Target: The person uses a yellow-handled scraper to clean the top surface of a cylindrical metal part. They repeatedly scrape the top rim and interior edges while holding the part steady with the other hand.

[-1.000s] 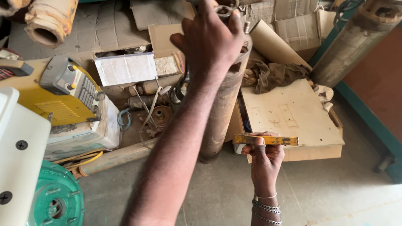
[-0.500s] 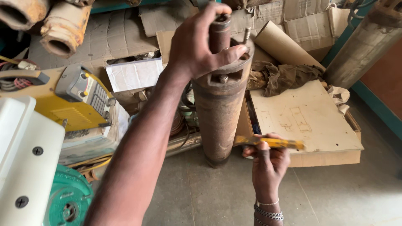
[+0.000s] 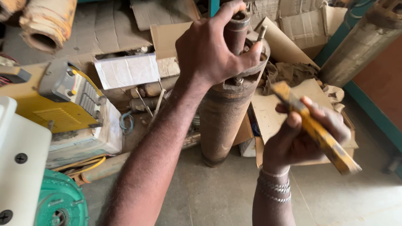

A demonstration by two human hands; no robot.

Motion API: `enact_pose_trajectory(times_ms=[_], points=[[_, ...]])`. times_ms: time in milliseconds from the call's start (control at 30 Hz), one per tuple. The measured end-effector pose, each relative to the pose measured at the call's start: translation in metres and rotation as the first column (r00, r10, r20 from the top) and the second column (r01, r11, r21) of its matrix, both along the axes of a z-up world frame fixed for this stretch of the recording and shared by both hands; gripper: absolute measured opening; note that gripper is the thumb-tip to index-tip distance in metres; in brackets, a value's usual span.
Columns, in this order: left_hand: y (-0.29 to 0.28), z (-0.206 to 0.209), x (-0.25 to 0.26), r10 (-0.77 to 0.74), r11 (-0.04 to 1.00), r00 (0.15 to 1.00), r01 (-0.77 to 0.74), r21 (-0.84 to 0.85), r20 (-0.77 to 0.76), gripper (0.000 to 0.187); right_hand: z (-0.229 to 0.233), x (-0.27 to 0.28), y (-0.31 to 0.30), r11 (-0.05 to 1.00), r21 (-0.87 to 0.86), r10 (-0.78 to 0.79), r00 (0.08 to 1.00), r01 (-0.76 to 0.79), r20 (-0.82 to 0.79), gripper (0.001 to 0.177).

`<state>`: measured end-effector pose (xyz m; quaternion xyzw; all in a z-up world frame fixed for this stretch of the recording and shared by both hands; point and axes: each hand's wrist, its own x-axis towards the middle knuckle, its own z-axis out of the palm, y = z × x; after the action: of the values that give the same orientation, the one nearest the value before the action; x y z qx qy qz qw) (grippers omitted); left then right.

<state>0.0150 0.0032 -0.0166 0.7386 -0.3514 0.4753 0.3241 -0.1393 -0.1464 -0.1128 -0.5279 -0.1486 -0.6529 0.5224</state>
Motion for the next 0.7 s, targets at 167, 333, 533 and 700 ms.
enact_pose_trajectory(times_ms=[167, 333, 533, 700], points=[[-0.019, 0.002, -0.020, 0.095, 0.991, 0.994, -0.100, -0.088, -0.058, 0.062, 0.016, 0.003, -0.008, 0.981, -0.004, 0.189, 0.962, -0.194, -0.196, 0.031], [-0.033, 0.009, -0.041, 0.307, 0.936, 0.950, -0.313, -0.161, -0.062, 0.080, 0.035, -0.009, -0.018, 0.857, 0.243, 0.512, 0.807, -0.455, -0.295, 0.031], [-0.037, 0.003, -0.036, 0.283, 0.943, 0.959, -0.283, -0.178, -0.026, 0.089, 0.052, -0.028, -0.029, 0.941, 0.111, 0.338, 0.872, -0.319, -0.354, 0.023], [-0.038, -0.001, -0.034, 0.315, 0.929, 0.949, -0.310, -0.204, -0.007, 0.057, 0.065, -0.032, -0.032, 0.949, -0.305, -0.034, 0.943, -0.074, -0.332, 0.021]])
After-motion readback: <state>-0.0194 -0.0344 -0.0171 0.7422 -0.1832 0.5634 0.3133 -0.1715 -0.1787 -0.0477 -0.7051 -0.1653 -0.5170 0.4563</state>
